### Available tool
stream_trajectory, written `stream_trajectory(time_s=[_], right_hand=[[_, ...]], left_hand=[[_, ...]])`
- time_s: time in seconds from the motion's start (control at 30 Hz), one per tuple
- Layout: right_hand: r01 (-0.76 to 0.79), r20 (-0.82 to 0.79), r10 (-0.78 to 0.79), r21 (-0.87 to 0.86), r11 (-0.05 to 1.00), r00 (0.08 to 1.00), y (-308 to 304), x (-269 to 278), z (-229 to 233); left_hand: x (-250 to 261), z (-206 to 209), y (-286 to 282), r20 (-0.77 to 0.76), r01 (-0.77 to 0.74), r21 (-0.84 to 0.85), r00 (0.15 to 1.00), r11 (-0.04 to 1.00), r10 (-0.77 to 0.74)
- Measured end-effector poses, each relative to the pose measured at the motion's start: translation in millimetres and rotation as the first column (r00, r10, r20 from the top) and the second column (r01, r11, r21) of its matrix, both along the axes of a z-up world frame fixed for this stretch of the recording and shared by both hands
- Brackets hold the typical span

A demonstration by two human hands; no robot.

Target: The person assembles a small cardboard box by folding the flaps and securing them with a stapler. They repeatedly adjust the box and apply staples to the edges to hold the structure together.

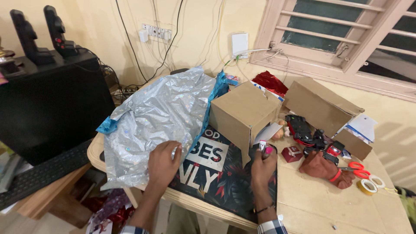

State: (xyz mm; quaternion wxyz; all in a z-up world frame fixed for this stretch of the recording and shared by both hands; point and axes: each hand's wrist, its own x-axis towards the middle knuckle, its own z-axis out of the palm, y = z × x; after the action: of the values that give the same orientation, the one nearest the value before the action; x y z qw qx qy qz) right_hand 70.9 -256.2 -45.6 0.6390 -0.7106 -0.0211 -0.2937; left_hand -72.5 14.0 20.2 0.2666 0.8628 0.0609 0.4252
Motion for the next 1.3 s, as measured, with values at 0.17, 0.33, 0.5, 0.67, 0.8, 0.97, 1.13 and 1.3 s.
stream_trajectory(time_s=[0.17,0.33,0.5,0.67,0.8,0.97,1.13,1.3], right_hand=[[-0.053,0.096,0.052,0.008,0.999,0.994,3.4,-2.1,3.5],[-0.018,0.021,0.02,-0.075,0.997,1.0,6.5,11.6,2.2],[0.027,0.02,-0.026,-0.04,0.999,0.999,13.6,11.8,7.9],[0.073,0.049,-0.069,-0.089,0.993,0.996,12.9,9.0,14.4],[0.03,-0.03,-0.031,-0.044,0.999,0.999,15.1,13.8,15.4],[-0.045,0.007,0.045,0.028,0.999,0.999,21.0,16.1,18.5],[0.033,-0.108,-0.028,0.038,0.999,0.994,21.1,19.5,15.5],[0.03,-0.03,-0.03,0.015,0.999,0.999,17.2,24.0,12.1]], left_hand=[[18.0,5.7,-7.0,-0.027,0.077,-0.048,0.997,0.996,-0.078],[26.8,5.9,-10.7,-0.07,0.097,-0.045,0.993,0.994,-0.1],[34.6,-1.6,-10.8,-0.103,0.057,-0.077,0.993,0.995,-0.064],[40.2,-5.6,-11.7,-0.118,0.062,-0.108,0.99,0.992,-0.074],[44.4,-7.9,-8.8,-0.089,0.049,-0.101,0.994,0.994,-0.058],[39.5,-19.7,-5.9,-0.165,0.016,-0.147,0.985,0.989,-0.041],[42.4,-32.1,-5.9,-0.124,-0.006,-0.116,0.992,0.993,-0.008],[48.5,-31.1,-7.9,-0.178,-0.037,-0.169,0.984,0.985,0.006]])
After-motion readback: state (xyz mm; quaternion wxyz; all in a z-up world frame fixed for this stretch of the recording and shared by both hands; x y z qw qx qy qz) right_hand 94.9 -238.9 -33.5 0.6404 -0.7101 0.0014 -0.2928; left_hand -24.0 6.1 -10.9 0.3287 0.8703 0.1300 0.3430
